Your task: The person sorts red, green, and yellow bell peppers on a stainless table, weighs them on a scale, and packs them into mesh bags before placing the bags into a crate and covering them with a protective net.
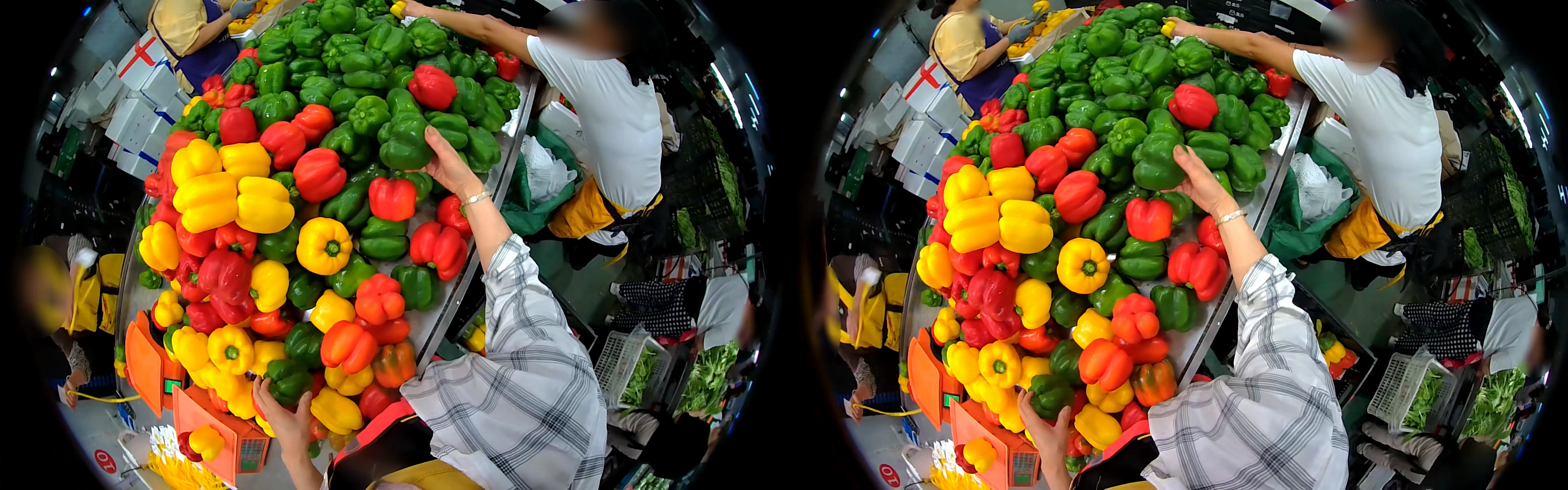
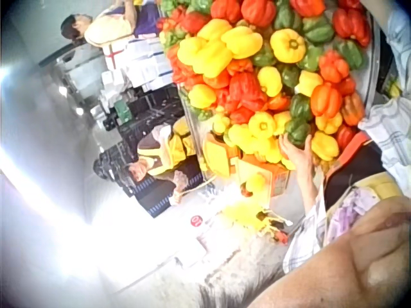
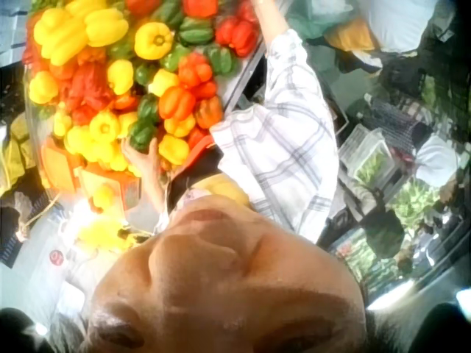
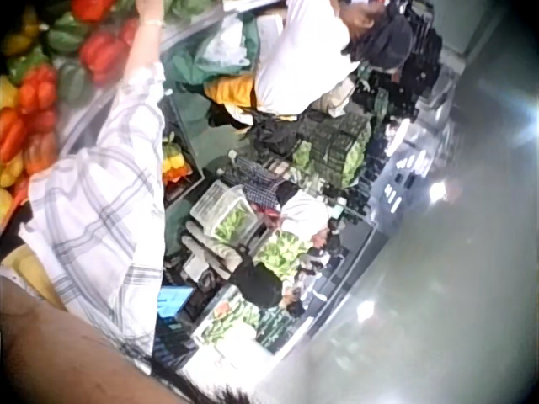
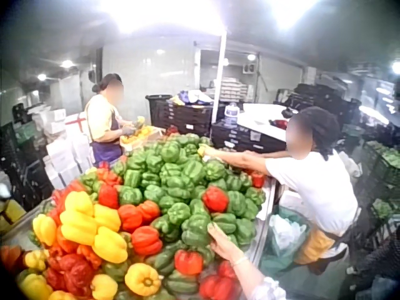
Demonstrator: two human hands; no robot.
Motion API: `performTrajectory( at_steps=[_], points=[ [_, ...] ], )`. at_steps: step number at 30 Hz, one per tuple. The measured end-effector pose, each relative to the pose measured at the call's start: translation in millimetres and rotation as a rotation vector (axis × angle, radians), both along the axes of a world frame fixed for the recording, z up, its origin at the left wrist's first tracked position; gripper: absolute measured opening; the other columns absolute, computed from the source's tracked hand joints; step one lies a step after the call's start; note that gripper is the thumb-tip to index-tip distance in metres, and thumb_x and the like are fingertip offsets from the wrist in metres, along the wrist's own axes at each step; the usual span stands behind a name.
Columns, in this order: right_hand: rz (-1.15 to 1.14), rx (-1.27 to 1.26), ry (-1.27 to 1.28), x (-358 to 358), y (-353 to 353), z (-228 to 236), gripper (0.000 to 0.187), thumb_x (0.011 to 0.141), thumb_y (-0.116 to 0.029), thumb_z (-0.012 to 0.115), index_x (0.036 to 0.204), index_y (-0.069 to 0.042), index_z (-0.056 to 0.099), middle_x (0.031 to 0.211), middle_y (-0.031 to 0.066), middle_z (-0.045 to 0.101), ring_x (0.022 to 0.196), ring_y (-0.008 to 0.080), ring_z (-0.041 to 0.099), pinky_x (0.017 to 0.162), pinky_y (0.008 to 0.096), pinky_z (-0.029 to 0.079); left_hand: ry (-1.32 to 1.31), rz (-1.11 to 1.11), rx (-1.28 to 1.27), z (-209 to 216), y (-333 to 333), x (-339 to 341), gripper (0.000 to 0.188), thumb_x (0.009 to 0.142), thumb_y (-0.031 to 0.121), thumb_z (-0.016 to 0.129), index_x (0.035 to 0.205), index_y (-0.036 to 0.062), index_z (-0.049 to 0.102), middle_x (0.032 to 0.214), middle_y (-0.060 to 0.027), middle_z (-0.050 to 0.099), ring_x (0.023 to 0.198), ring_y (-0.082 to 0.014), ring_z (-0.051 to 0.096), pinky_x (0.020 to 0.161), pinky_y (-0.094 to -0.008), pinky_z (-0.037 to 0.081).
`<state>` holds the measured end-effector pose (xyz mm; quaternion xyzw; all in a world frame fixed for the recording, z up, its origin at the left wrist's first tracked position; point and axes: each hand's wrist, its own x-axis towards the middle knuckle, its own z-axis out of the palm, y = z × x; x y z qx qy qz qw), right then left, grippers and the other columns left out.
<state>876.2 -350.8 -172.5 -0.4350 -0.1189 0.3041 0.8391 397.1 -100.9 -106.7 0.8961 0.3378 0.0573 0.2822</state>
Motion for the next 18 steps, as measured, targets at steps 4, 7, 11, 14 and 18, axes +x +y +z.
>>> performTrajectory(
  at_steps=[4, 7, 11, 14, 18],
  points=[
    [-0.097, -0.295, -0.549, -49.5, 23.5, 34.5, 0.062, 0.092, -0.036, 0.067, 0.139, -0.008, 0.039, 0.130, 0.0058, 0.054, 0.119, 0.0164, 0.053, 0.100, 0.0339, 0.045, -0.108, -0.048, 0.013, 15.2, 5.8, 19.6, 0.080, 0.070, 0.007, 0.080, 0.138, 0.0006, 0.039, 0.147, -0.0207, 0.035, 0.134, -0.0387, 0.038, 0.113, -0.0446, 0.030],
    [0.128, -0.240, -0.723, -101.7, 60.2, 63.0, 0.071, 0.085, -0.033, 0.074, 0.140, -0.008, 0.037, 0.127, 0.0083, 0.055, 0.119, 0.0174, 0.052, 0.101, 0.0332, 0.044, -0.403, -0.099, -0.330, 20.8, 0.4, 57.2, 0.084, 0.077, 0.016, 0.077, 0.146, 0.0056, 0.031, 0.148, -0.0179, 0.035, 0.134, -0.0334, 0.041, 0.112, -0.0460, 0.034],
    [0.358, -0.213, -0.912, -152.2, 104.4, 66.3, 0.060, 0.082, -0.025, 0.076, 0.134, -0.007, 0.049, 0.121, 0.0105, 0.060, 0.111, 0.0202, 0.059, 0.093, 0.0333, 0.050, -0.652, 0.021, -1.056, 34.0, -21.7, 133.6, 0.085, 0.083, 0.028, 0.074, 0.151, 0.0144, 0.025, 0.142, -0.0127, 0.041, 0.125, -0.0274, 0.050, 0.101, -0.0461, 0.047],
    [0.338, -0.329, -0.844, -119.0, 102.5, 85.9, 0.035, 0.087, -0.014, 0.070, 0.120, -0.006, 0.062, 0.119, 0.0072, 0.062, 0.109, 0.0179, 0.061, 0.082, 0.0305, 0.055, -0.625, 0.143, -0.981, 25.3, -2.6, 136.8, 0.085, 0.073, 0.005, 0.078, 0.145, 0.0100, 0.034, 0.130, -0.0114, 0.049, 0.115, -0.0252, 0.055, 0.098, -0.0382, 0.048],
    [-0.323, -0.744, -0.950, -15.9, 75.8, 52.6, 0.033, 0.081, -0.011, 0.071, 0.112, -0.002, 0.066, 0.102, 0.0116, 0.069, 0.086, 0.0163, 0.067, 0.075, 0.0294, 0.055, -0.284, -0.082, -0.159, 14.8, 12.5, 124.2, 0.090, 0.061, 0.004, 0.086, 0.139, 0.0111, 0.042, 0.131, -0.0123, 0.049, 0.116, -0.0310, 0.054, 0.096, -0.0414, 0.047]
  ],
)
